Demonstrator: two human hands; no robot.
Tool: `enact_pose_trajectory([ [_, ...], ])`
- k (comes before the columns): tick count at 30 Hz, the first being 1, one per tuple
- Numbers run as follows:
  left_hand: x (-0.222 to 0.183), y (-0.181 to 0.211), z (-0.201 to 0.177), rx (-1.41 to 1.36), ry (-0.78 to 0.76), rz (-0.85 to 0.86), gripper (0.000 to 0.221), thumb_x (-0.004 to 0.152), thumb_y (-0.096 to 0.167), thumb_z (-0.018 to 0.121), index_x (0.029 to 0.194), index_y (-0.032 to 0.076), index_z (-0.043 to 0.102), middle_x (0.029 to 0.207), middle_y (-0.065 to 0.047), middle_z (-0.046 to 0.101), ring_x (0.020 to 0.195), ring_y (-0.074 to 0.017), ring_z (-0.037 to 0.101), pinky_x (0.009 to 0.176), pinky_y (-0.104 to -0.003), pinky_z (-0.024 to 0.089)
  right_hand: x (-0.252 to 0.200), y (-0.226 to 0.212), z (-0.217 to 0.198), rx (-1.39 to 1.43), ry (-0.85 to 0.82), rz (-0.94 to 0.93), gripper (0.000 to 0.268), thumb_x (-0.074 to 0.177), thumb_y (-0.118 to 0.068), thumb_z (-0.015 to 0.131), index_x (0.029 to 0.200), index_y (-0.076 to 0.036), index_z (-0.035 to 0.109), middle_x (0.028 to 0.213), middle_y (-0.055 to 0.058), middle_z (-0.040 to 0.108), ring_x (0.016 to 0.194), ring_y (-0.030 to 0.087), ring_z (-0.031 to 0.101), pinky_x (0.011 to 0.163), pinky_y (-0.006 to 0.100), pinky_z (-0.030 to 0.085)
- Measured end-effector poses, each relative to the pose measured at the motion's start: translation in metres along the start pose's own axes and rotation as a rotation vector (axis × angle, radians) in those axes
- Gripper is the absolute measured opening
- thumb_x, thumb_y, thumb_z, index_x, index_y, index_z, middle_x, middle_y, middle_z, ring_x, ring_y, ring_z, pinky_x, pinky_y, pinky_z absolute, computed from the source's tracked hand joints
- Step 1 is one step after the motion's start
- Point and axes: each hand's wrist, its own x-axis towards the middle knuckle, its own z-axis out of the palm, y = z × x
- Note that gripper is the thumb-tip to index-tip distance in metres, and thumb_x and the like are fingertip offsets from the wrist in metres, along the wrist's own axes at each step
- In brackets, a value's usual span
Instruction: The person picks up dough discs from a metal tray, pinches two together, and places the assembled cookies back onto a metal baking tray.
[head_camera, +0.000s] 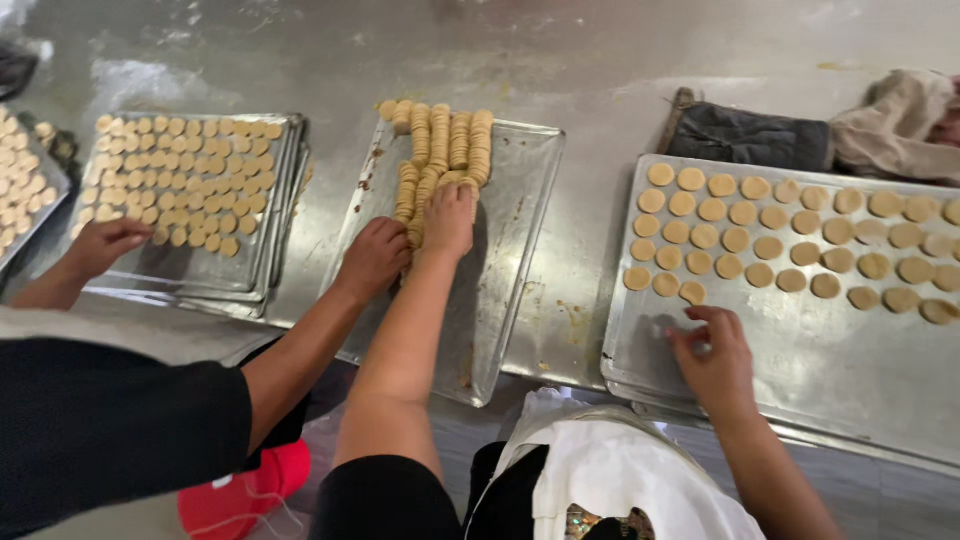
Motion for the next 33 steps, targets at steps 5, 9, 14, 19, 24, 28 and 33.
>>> enact_pose_trajectory([
  [5, -0.009, -0.004, -0.019, -0.064, -0.029, 0.057, 0.054, 0.078, 0.011, 0.079, 0.129, 0.009, 0.060, 0.127, -0.017, 0.059, 0.124, -0.0374, 0.055, 0.107, -0.046, 0.045, -0.004, -0.010, 0.009, 0.154, -0.040, 0.036, 0.035, 0.081, -0.006, 0.078, 0.113, -0.004, 0.065, 0.113, 0.011, 0.062, 0.082, 0.018, 0.069, 0.057, 0.034, 0.056],
  [9, -0.010, 0.002, -0.028, -0.081, -0.030, 0.135, 0.070, 0.065, 0.013, 0.084, 0.130, 0.005, 0.060, 0.134, -0.016, 0.060, 0.125, -0.0394, 0.052, 0.109, -0.049, 0.040, -0.003, 0.004, 0.007, 0.252, -0.055, -0.014, 0.040, 0.080, -0.007, 0.080, 0.116, -0.005, 0.063, 0.112, 0.009, 0.065, 0.082, 0.017, 0.070, 0.069, 0.032, 0.057],
  [14, -0.013, 0.036, -0.025, -0.532, -0.057, -0.318, 0.054, 0.071, 0.023, 0.093, 0.112, 0.007, 0.062, 0.113, -0.011, 0.070, 0.104, -0.0235, 0.067, 0.092, -0.039, 0.056, 0.005, 0.015, 0.008, 0.567, -0.249, 0.238, 0.041, 0.086, -0.008, 0.079, 0.123, -0.007, 0.060, 0.111, 0.009, 0.068, 0.095, 0.017, 0.068, 0.083, 0.034, 0.057],
  [19, -0.058, 0.199, -0.024, -1.135, -0.084, -0.087, 0.062, 0.070, 0.021, 0.094, 0.117, 0.007, 0.056, 0.109, -0.006, 0.068, 0.103, -0.0186, 0.066, 0.091, -0.035, 0.050, 0.021, 0.005, 0.003, 0.984, -0.404, 0.670, 0.052, 0.090, -0.009, 0.062, 0.138, -0.021, 0.047, 0.124, -0.002, 0.065, 0.111, 0.018, 0.069, 0.091, 0.039, 0.060],
  [24, -0.105, 0.302, -0.085, -1.055, -0.137, 0.036, 0.054, 0.075, 0.026, 0.088, 0.118, 0.010, 0.059, 0.115, -0.010, 0.059, 0.105, -0.0260, 0.064, 0.086, -0.039, 0.059, 0.020, 0.019, -0.011, 1.145, -0.252, 0.521, 0.051, 0.093, -0.009, 0.063, 0.142, -0.012, 0.049, 0.119, 0.010, 0.067, 0.102, 0.021, 0.070, 0.083, 0.036, 0.061],
  [28, -0.107, 0.313, -0.113, -1.124, -0.119, 0.251, 0.058, 0.076, 0.021, 0.090, 0.123, 0.009, 0.058, 0.116, -0.013, 0.058, 0.106, -0.0298, 0.063, 0.089, -0.040, 0.057, 0.012, 0.050, -0.020, 1.159, -0.233, 0.551, 0.043, 0.095, -0.009, 0.064, 0.136, -0.009, 0.051, 0.112, 0.011, 0.066, 0.095, 0.021, 0.070, 0.074, 0.035, 0.061],
  [33, -0.107, 0.307, -0.084, -1.362, -0.362, 0.185, 0.050, 0.081, 0.012, 0.083, 0.127, 0.009, 0.063, 0.115, -0.009, 0.064, 0.100, -0.0197, 0.070, 0.083, -0.032, 0.060, 0.000, 0.066, -0.041, 1.137, -0.351, 0.596, 0.036, 0.098, -0.009, 0.063, 0.133, -0.006, 0.056, 0.111, 0.013, 0.068, 0.095, 0.021, 0.069, 0.074, 0.037, 0.061],
])
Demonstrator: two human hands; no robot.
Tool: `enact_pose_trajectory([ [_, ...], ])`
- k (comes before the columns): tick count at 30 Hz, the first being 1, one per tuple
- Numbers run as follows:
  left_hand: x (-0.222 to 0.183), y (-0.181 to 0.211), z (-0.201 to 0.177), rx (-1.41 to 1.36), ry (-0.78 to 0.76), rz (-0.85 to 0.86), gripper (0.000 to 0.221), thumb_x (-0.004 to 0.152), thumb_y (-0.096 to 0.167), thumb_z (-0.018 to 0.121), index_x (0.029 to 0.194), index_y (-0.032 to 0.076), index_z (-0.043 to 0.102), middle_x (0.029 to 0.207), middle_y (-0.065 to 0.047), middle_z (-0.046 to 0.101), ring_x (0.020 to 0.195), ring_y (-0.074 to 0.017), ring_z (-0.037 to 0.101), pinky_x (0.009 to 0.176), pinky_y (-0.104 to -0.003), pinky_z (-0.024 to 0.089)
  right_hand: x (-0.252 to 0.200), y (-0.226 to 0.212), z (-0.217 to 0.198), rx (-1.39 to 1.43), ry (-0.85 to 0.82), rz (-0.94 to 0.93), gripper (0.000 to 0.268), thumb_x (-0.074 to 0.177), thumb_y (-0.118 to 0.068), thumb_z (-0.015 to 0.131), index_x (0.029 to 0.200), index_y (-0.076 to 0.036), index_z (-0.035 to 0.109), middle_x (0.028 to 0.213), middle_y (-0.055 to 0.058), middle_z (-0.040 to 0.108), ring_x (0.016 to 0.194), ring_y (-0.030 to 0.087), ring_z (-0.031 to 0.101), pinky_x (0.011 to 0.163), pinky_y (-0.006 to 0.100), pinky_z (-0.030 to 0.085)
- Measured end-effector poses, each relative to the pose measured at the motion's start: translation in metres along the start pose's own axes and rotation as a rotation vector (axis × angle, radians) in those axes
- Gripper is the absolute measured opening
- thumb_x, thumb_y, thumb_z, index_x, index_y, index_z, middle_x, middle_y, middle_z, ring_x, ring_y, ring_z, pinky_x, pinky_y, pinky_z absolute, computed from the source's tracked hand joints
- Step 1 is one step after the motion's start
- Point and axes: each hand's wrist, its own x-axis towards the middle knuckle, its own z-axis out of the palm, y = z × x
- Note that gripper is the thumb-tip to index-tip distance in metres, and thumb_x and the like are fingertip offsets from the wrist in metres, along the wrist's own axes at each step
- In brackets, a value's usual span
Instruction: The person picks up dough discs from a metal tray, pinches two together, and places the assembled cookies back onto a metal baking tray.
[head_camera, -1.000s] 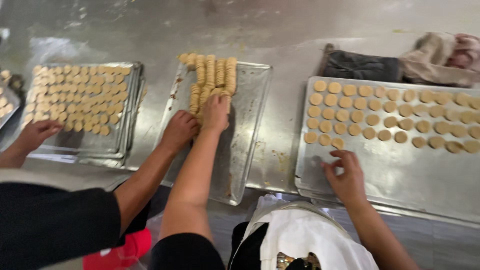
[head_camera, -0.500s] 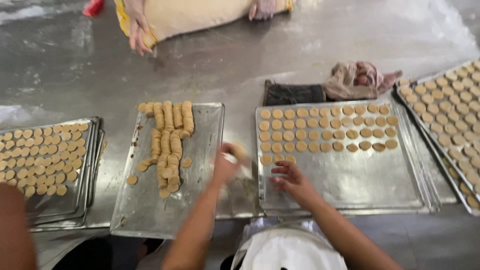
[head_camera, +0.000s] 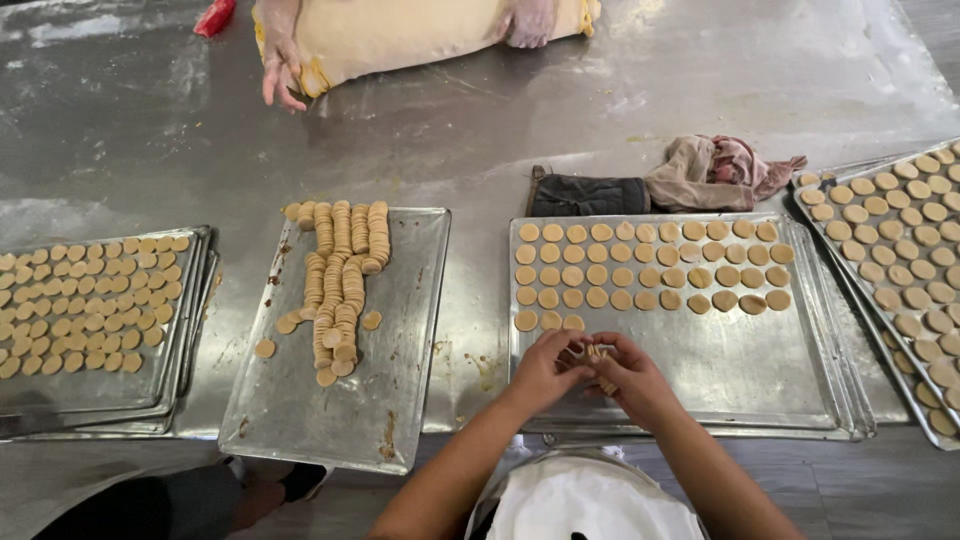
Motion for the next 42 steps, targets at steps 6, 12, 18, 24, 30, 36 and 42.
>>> enact_pose_trajectory([
  [6, 0.008, -0.060, 0.010, -0.284, -0.077, -0.098, 0.035, 0.091, 0.007, 0.077, 0.124, 0.007, 0.066, 0.112, -0.005, 0.071, 0.098, -0.0111, 0.068, 0.085, -0.027, 0.057, -0.010, -0.012, -0.005, -0.053, 0.028, 0.071, 0.039, 0.093, -0.008, 0.061, 0.130, -0.010, 0.053, 0.113, 0.010, 0.069, 0.095, 0.023, 0.072, 0.074, 0.042, 0.062],
  [12, 0.013, -0.081, 0.018, -0.162, -0.029, -0.148, 0.019, 0.095, 0.012, 0.074, 0.111, 0.004, 0.071, 0.095, -0.002, 0.073, 0.086, -0.0085, 0.067, 0.078, -0.026, 0.056, -0.006, -0.012, -0.021, -0.082, 0.031, 0.016, 0.039, 0.094, -0.008, 0.065, 0.130, -0.005, 0.051, 0.112, 0.012, 0.069, 0.095, 0.023, 0.069, 0.074, 0.040, 0.061],
  [18, 0.052, -0.097, 0.011, -0.079, 0.191, -0.103, 0.016, 0.092, 0.014, 0.073, 0.102, 0.003, 0.067, 0.089, -0.002, 0.072, 0.079, -0.0080, 0.066, 0.073, -0.025, 0.055, 0.009, -0.018, -0.046, -0.255, 0.131, 0.011, 0.038, 0.091, -0.010, 0.067, 0.127, -0.004, 0.056, 0.108, 0.012, 0.069, 0.091, 0.021, 0.070, 0.071, 0.038, 0.061],
  [24, 0.072, -0.089, 0.028, 0.257, 0.282, 0.058, 0.013, 0.090, 0.012, 0.072, 0.100, 0.004, 0.068, 0.095, -0.009, 0.071, 0.090, -0.0254, 0.069, 0.081, -0.038, 0.055, 0.028, -0.026, -0.055, -0.546, 0.244, -0.085, 0.043, 0.085, -0.008, 0.074, 0.124, -0.005, 0.058, 0.105, 0.010, 0.070, 0.086, 0.017, 0.068, 0.064, 0.033, 0.061],
  [30, 0.075, -0.059, 0.041, 0.583, 0.192, 0.245, 0.019, 0.088, 0.012, 0.071, 0.107, 0.010, 0.071, 0.105, -0.008, 0.068, 0.103, -0.0313, 0.064, 0.090, -0.044, 0.052, 0.022, -0.041, -0.049, -0.732, 0.348, -0.193, 0.042, 0.083, -0.010, 0.077, 0.121, -0.003, 0.060, 0.107, 0.010, 0.072, 0.080, 0.015, 0.067, 0.061, 0.032, 0.058],
  [36, 0.059, -0.012, 0.021, 0.365, 0.149, 0.298, 0.024, 0.087, 0.012, 0.075, 0.111, 0.016, 0.075, 0.107, -0.005, 0.064, 0.100, -0.0268, 0.063, 0.090, -0.042, 0.052, 0.005, -0.049, -0.027, -0.896, 0.352, -0.207, 0.046, 0.081, -0.013, 0.079, 0.122, -0.005, 0.060, 0.107, 0.010, 0.074, 0.078, 0.017, 0.070, 0.061, 0.032, 0.058],
  [42, 0.055, 0.012, 0.014, 0.500, 0.111, 0.371, 0.013, 0.083, 0.010, 0.075, 0.096, 0.012, 0.074, 0.111, -0.004, 0.063, 0.104, -0.0261, 0.063, 0.092, -0.042, 0.049, 0.002, -0.055, -0.012, -1.022, 0.300, -0.313, 0.050, 0.077, -0.012, 0.081, 0.122, -0.005, 0.060, 0.107, 0.011, 0.075, 0.089, 0.020, 0.073, 0.074, 0.034, 0.059],
])
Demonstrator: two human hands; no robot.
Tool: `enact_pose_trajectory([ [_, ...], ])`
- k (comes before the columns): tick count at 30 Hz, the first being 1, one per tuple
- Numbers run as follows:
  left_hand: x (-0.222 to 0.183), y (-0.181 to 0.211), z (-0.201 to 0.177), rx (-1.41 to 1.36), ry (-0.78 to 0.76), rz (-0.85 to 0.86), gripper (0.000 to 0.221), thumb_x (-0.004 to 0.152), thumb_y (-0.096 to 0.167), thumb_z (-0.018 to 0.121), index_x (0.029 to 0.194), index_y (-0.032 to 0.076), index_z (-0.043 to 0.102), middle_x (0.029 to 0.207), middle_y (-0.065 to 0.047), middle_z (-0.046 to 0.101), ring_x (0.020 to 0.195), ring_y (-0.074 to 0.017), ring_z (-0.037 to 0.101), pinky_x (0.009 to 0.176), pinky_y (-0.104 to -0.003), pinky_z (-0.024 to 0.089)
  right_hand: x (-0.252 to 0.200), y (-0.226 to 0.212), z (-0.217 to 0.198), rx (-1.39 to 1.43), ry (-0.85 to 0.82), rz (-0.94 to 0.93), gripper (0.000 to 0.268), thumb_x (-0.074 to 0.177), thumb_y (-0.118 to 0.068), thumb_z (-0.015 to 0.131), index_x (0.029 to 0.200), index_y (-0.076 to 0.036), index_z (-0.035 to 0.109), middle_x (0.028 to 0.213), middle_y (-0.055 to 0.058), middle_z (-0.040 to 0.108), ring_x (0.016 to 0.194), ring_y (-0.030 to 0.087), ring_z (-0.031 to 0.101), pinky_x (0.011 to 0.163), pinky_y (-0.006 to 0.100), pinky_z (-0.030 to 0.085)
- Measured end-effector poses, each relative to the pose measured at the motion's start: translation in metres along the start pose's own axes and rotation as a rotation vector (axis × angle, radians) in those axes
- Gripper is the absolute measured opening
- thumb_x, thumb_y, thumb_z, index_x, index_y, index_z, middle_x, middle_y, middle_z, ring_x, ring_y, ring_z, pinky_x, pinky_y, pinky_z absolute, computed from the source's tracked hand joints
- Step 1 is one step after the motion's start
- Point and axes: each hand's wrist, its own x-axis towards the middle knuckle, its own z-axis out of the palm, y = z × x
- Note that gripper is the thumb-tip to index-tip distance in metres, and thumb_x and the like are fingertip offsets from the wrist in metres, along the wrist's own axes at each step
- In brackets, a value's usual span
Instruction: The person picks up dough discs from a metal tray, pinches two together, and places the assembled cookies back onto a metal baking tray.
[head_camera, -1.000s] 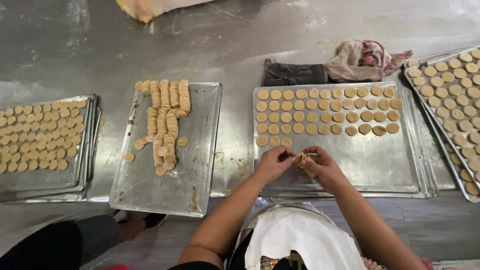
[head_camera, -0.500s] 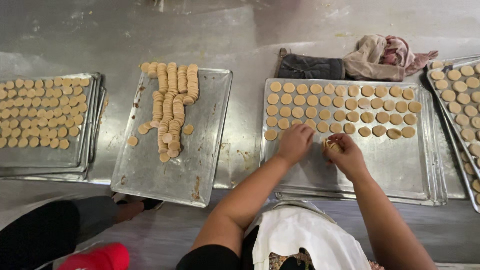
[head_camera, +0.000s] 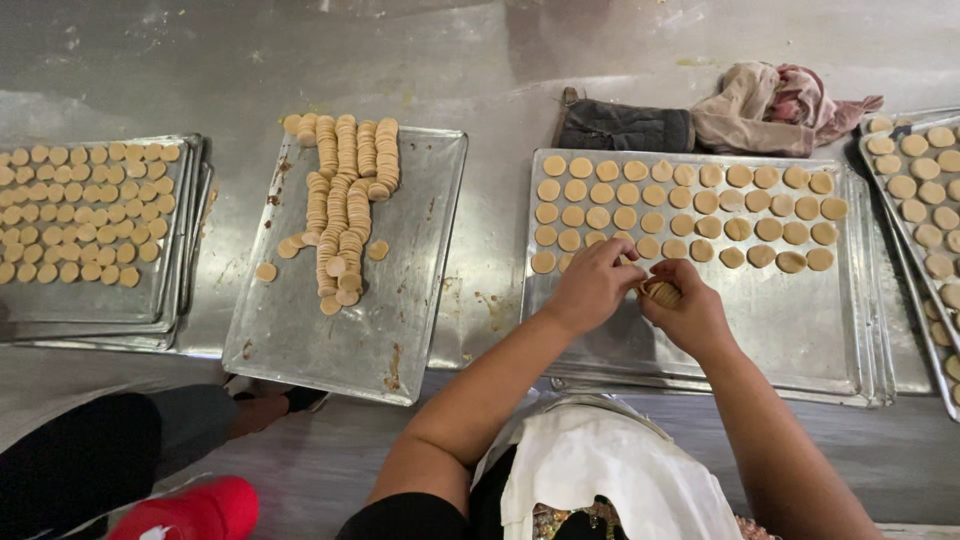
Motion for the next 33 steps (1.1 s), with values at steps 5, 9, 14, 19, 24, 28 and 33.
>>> enact_pose_trajectory([
  [5, -0.009, -0.002, 0.001, 0.050, 0.016, -0.017, 0.011, 0.085, 0.006, 0.072, 0.095, 0.008, 0.070, 0.108, -0.004, 0.064, 0.104, -0.0267, 0.065, 0.090, -0.043, 0.049, -0.001, -0.001, 0.005, -0.063, -0.032, 0.021, 0.050, 0.076, -0.014, 0.080, 0.122, -0.007, 0.061, 0.109, 0.011, 0.075, 0.096, 0.022, 0.073, 0.081, 0.035, 0.058],
  [9, -0.018, -0.016, 0.003, -0.082, 0.068, -0.104, 0.011, 0.088, 0.008, 0.072, 0.097, 0.005, 0.067, 0.108, -0.009, 0.062, 0.101, -0.0312, 0.064, 0.086, -0.044, 0.052, 0.000, 0.003, 0.010, -0.131, -0.028, -0.001, 0.050, 0.077, -0.018, 0.081, 0.121, -0.008, 0.062, 0.109, 0.013, 0.074, 0.098, 0.028, 0.073, 0.084, 0.038, 0.057],
  [14, -0.044, -0.061, -0.023, -0.090, 0.226, -0.241, 0.010, 0.091, 0.007, 0.069, 0.100, 0.003, 0.065, 0.106, -0.014, 0.063, 0.098, -0.0342, 0.065, 0.085, -0.044, 0.055, 0.007, 0.007, 0.006, -0.204, -0.024, -0.006, 0.045, 0.079, -0.020, 0.079, 0.120, -0.008, 0.064, 0.108, 0.014, 0.075, 0.100, 0.034, 0.073, 0.086, 0.041, 0.057],
  [19, -0.086, -0.100, -0.082, 0.353, 0.093, -0.623, 0.010, 0.099, 0.011, 0.061, 0.104, 0.003, 0.065, 0.111, -0.015, 0.065, 0.102, -0.0343, 0.065, 0.092, -0.044, 0.052, 0.008, 0.018, -0.002, -0.282, 0.012, 0.029, 0.040, 0.081, -0.023, 0.078, 0.116, -0.009, 0.065, 0.105, 0.017, 0.074, 0.100, 0.038, 0.071, 0.086, 0.044, 0.056],
  [24, -0.095, -0.096, -0.082, 0.657, 0.296, -0.400, 0.043, 0.080, 0.013, 0.067, 0.122, 0.002, 0.066, 0.123, -0.025, 0.060, 0.116, -0.0413, 0.052, 0.095, -0.058, 0.036, 0.015, 0.030, -0.005, -0.396, 0.077, -0.116, 0.036, 0.082, -0.023, 0.077, 0.114, -0.009, 0.067, 0.110, 0.017, 0.071, 0.098, 0.042, 0.068, 0.082, 0.049, 0.055],
  [28, -0.066, -0.080, -0.015, 0.434, 0.165, -0.249, 0.031, 0.083, 0.007, 0.065, 0.113, 0.012, 0.070, 0.126, -0.009, 0.065, 0.128, -0.0313, 0.056, 0.110, -0.051, 0.038, 0.021, 0.033, 0.006, -0.504, 0.109, -0.179, 0.028, 0.085, -0.021, 0.074, 0.111, -0.011, 0.071, 0.110, 0.014, 0.070, 0.099, 0.039, 0.068, 0.082, 0.048, 0.056],
  [33, -0.009, -0.075, 0.067, 0.319, -0.034, -0.135, 0.017, 0.087, 0.017, 0.067, 0.102, 0.016, 0.075, 0.118, -0.003, 0.063, 0.121, -0.0263, 0.055, 0.104, -0.050, 0.038, 0.026, 0.033, 0.014, -0.513, 0.108, -0.221, 0.023, 0.084, -0.020, 0.076, 0.105, -0.011, 0.073, 0.104, 0.013, 0.069, 0.098, 0.038, 0.067, 0.081, 0.048, 0.056],
])
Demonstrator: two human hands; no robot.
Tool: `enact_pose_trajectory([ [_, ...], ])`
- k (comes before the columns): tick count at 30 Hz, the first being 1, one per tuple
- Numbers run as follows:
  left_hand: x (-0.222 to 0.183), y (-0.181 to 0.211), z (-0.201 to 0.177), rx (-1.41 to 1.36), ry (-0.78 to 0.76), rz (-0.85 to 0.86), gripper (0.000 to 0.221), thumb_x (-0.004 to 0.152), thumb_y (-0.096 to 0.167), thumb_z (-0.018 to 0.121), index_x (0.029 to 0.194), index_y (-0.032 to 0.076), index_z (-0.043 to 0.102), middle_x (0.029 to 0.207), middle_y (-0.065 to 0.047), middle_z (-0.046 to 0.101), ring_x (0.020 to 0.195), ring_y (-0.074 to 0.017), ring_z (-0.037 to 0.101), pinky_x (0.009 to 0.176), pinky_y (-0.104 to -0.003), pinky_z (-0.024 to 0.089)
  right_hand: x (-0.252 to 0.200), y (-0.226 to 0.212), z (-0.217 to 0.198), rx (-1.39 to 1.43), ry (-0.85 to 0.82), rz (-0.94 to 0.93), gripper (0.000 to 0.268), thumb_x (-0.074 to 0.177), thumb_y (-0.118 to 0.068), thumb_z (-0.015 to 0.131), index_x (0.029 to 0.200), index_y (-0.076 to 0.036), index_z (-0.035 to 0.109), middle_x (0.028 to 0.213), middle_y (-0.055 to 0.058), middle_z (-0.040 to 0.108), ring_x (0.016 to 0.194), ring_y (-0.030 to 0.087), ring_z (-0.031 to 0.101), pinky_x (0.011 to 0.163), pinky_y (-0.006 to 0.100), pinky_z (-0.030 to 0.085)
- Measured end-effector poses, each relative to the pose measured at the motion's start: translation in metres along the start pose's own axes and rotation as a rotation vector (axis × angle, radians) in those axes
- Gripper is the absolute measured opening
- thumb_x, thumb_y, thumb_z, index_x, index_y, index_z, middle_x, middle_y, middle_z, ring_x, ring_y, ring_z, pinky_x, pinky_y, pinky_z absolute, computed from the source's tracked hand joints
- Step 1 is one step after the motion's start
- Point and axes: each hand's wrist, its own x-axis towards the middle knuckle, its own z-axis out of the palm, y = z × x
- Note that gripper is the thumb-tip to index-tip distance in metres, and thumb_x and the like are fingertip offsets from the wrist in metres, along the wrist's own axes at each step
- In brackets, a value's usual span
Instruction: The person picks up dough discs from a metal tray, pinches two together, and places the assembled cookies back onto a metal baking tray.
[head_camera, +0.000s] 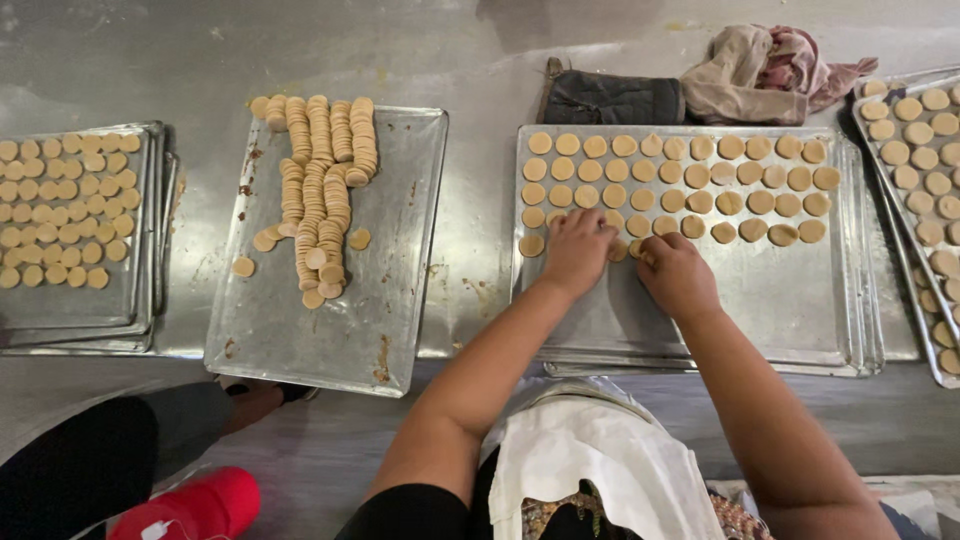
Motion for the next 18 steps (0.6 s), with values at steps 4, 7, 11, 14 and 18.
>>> enact_pose_trajectory([
  [4, 0.012, 0.006, 0.018, 0.114, -0.130, 0.005, 0.015, 0.085, 0.019, 0.064, 0.095, 0.013, 0.074, 0.114, -0.003, 0.061, 0.117, -0.0256, 0.054, 0.100, -0.049, 0.038, 0.000, 0.003, -0.001, 0.132, -0.007, 0.076, 0.017, 0.088, -0.021, 0.076, 0.103, -0.011, 0.074, 0.104, 0.013, 0.069, 0.095, 0.039, 0.066, 0.080, 0.049, 0.054],
  [7, 0.014, 0.001, 0.015, 0.167, -0.086, 0.051, 0.023, 0.080, 0.019, 0.064, 0.099, 0.009, 0.073, 0.113, -0.006, 0.061, 0.115, -0.0261, 0.054, 0.097, -0.046, 0.040, 0.003, 0.005, 0.001, 0.140, 0.008, 0.076, 0.016, 0.090, -0.022, 0.075, 0.100, -0.010, 0.073, 0.103, 0.013, 0.069, 0.096, 0.039, 0.067, 0.082, 0.049, 0.055],
  [11, 0.021, -0.002, 0.010, 0.146, -0.076, -0.039, 0.016, 0.083, 0.018, 0.065, 0.094, 0.010, 0.073, 0.111, -0.005, 0.061, 0.115, -0.0263, 0.054, 0.097, -0.046, 0.040, 0.007, 0.007, 0.003, 0.142, 0.022, 0.051, 0.015, 0.089, -0.020, 0.073, 0.100, -0.009, 0.073, 0.106, 0.013, 0.069, 0.095, 0.039, 0.067, 0.081, 0.049, 0.055],
  [14, 0.021, -0.001, 0.004, 0.150, -0.114, -0.068, 0.017, 0.081, 0.020, 0.066, 0.093, 0.011, 0.074, 0.110, -0.005, 0.061, 0.114, -0.0267, 0.054, 0.097, -0.046, 0.040, 0.005, 0.003, 0.005, 0.143, 0.003, 0.071, 0.016, 0.087, -0.021, 0.073, 0.099, -0.009, 0.074, 0.105, 0.013, 0.069, 0.094, 0.039, 0.067, 0.079, 0.049, 0.055],
  [18, 0.018, 0.007, 0.003, 0.060, -0.110, -0.026, 0.019, 0.084, 0.017, 0.064, 0.100, 0.015, 0.075, 0.113, -0.002, 0.061, 0.116, -0.0240, 0.054, 0.101, -0.047, 0.039, 0.003, 0.003, 0.007, 0.150, -0.012, 0.057, 0.017, 0.086, -0.018, 0.073, 0.101, -0.010, 0.075, 0.106, 0.014, 0.069, 0.094, 0.040, 0.067, 0.079, 0.049, 0.055],
])
